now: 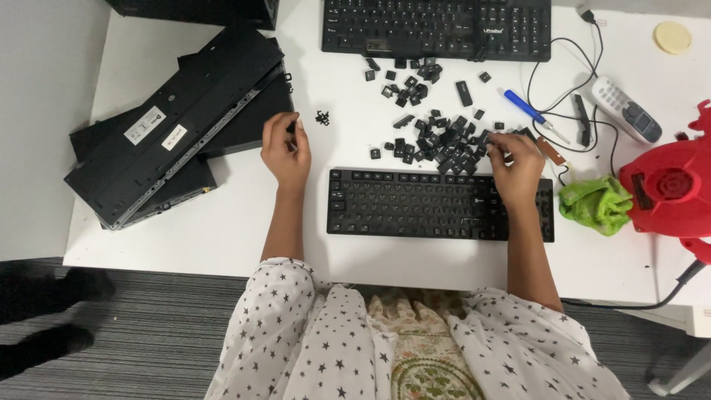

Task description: The person re-inserts missing keys onto the computer keyboard.

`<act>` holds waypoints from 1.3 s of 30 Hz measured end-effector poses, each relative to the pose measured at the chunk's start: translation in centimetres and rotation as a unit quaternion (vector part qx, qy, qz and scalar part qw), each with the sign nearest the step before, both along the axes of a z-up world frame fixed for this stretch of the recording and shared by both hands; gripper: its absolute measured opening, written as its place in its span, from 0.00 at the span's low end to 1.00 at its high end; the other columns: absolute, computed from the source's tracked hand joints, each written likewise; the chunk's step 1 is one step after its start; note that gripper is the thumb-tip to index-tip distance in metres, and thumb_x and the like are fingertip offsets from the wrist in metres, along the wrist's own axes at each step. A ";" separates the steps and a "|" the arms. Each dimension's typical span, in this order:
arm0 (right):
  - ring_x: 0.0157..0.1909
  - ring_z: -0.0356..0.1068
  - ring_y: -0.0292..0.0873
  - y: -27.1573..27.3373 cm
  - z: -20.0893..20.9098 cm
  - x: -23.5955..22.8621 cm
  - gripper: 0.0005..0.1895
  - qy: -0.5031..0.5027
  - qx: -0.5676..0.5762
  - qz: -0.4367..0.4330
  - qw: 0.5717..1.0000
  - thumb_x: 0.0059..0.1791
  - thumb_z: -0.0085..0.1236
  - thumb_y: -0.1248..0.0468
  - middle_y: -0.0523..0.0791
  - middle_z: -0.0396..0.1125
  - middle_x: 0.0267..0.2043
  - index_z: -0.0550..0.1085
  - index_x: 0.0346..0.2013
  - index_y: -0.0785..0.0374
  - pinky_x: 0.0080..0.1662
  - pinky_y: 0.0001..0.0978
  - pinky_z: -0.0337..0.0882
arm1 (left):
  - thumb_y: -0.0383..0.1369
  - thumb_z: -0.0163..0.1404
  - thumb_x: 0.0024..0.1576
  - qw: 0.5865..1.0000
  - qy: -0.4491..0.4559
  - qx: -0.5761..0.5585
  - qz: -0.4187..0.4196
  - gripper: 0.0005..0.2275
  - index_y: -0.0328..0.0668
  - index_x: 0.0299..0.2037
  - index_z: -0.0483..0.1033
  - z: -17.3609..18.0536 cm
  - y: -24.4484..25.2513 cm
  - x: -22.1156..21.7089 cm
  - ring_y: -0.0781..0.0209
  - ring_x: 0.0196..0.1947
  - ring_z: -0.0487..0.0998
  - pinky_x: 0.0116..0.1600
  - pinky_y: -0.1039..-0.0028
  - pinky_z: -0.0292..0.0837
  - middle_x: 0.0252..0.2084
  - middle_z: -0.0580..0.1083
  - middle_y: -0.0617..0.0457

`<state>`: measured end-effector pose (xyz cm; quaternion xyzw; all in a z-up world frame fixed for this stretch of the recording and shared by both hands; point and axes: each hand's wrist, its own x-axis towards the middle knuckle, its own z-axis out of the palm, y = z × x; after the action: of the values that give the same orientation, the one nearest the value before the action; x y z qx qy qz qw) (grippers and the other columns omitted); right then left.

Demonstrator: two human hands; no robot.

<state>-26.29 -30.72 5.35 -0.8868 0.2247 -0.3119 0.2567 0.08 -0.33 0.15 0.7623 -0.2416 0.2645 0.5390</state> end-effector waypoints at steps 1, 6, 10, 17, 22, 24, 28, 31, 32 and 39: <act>0.40 0.74 0.44 0.0 0.0 0.1 0.10 0.000 0.000 0.001 1.000 0.51 0.66 0.73 0.50 0.74 0.44 0.81 0.47 0.64 0.39 0.32 0.74 | 0.24 0.55 0.61 1.000 0.000 0.000 0.001 0.05 0.38 0.45 0.80 0.0 0.0 0.0 0.73 0.22 0.71 0.26 0.81 0.65 0.47 0.78 0.51; 0.37 0.73 0.42 -0.3 -0.8 0.3 0.11 0.018 0.001 0.001 1.000 0.49 0.67 0.72 0.50 0.74 0.44 0.82 0.47 0.63 0.37 0.30 0.72 | 0.22 0.55 0.60 1.000 -0.002 -0.004 -0.003 0.05 0.37 0.44 0.80 0.2 0.0 0.0 0.73 0.21 0.70 0.24 0.81 0.62 0.47 0.78 0.51; 0.33 0.71 0.42 0.0 -1.5 0.8 0.11 0.032 -0.008 0.008 0.999 0.49 0.68 0.72 0.50 0.74 0.44 0.83 0.46 0.62 0.36 0.31 0.71 | 0.22 0.55 0.60 1.000 0.003 -0.002 -0.003 0.05 0.37 0.43 0.81 0.3 0.0 0.1 0.73 0.21 0.69 0.24 0.80 0.62 0.47 0.78 0.50; 0.31 0.71 0.42 1.3 -2.6 2.0 0.10 0.046 0.000 0.036 0.998 0.48 0.69 0.71 0.50 0.72 0.42 0.83 0.44 0.61 0.36 0.30 0.72 | 0.22 0.55 0.60 1.000 -0.009 -0.004 -0.007 0.05 0.36 0.43 0.80 -0.6 0.0 0.4 0.73 0.21 0.70 0.24 0.81 0.62 0.46 0.78 0.50; 0.33 0.72 0.41 1.2 -1.1 2.7 0.10 0.021 0.021 0.043 0.999 0.49 0.68 0.71 0.49 0.73 0.42 0.83 0.44 0.61 0.35 0.29 0.72 | 0.22 0.55 0.60 1.000 -0.010 -0.007 -0.008 0.04 0.36 0.43 0.80 -0.2 0.0 0.3 0.74 0.21 0.70 0.24 0.81 0.62 0.46 0.78 0.50; 0.33 0.72 0.41 0.6 -0.1 3.4 0.09 0.001 0.030 0.014 0.999 0.50 0.67 0.71 0.50 0.73 0.41 0.82 0.45 0.63 0.35 0.29 0.71 | 0.22 0.55 0.60 1.000 -0.013 -0.008 -0.003 0.04 0.37 0.43 0.80 -0.1 0.0 0.2 0.74 0.21 0.70 0.25 0.81 0.63 0.46 0.78 0.50; 0.35 0.72 0.44 -2.7 -1.3 7.4 0.08 -0.004 -0.008 -0.003 1.000 0.50 0.67 0.71 0.50 0.74 0.39 0.83 0.44 0.64 0.36 0.33 0.71 | 0.22 0.56 0.60 1.000 -0.015 0.001 0.005 0.04 0.37 0.43 0.81 -0.5 -0.2 0.4 0.73 0.20 0.69 0.24 0.81 0.62 0.45 0.78 0.50; 0.38 0.73 0.51 -5.3 -3.3 10.6 0.10 -0.019 -0.130 0.010 0.991 0.46 0.70 0.69 0.51 0.75 0.37 0.83 0.41 0.65 0.41 0.40 0.72 | 0.22 0.56 0.59 1.000 0.011 0.002 0.015 0.04 0.37 0.42 0.81 -0.3 -0.3 0.3 0.72 0.19 0.69 0.23 0.80 0.62 0.45 0.78 0.49; 0.39 0.73 0.53 -6.4 -4.1 11.5 0.10 -0.015 -0.171 0.021 0.985 0.45 0.71 0.68 0.52 0.75 0.38 0.82 0.40 0.65 0.43 0.43 0.73 | 0.22 0.56 0.59 1.000 -0.005 -0.008 0.004 0.05 0.38 0.42 0.81 -0.5 -0.4 0.4 0.72 0.20 0.71 0.24 0.81 0.63 0.46 0.78 0.50; 0.42 0.75 0.56 -0.2 0.1 11.1 0.11 -0.027 -0.157 0.075 0.984 0.46 0.68 0.70 0.53 0.76 0.41 0.83 0.43 0.65 0.46 0.45 0.75 | 0.23 0.56 0.57 1.000 0.002 -0.009 -0.011 0.06 0.41 0.43 0.80 -0.2 0.0 0.1 0.72 0.20 0.74 0.25 0.81 0.67 0.46 0.78 0.52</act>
<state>-15.22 -30.91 5.49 -0.9218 0.0988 -0.3467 0.1428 0.19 -0.32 -0.06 0.7553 -0.2469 0.2593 0.5488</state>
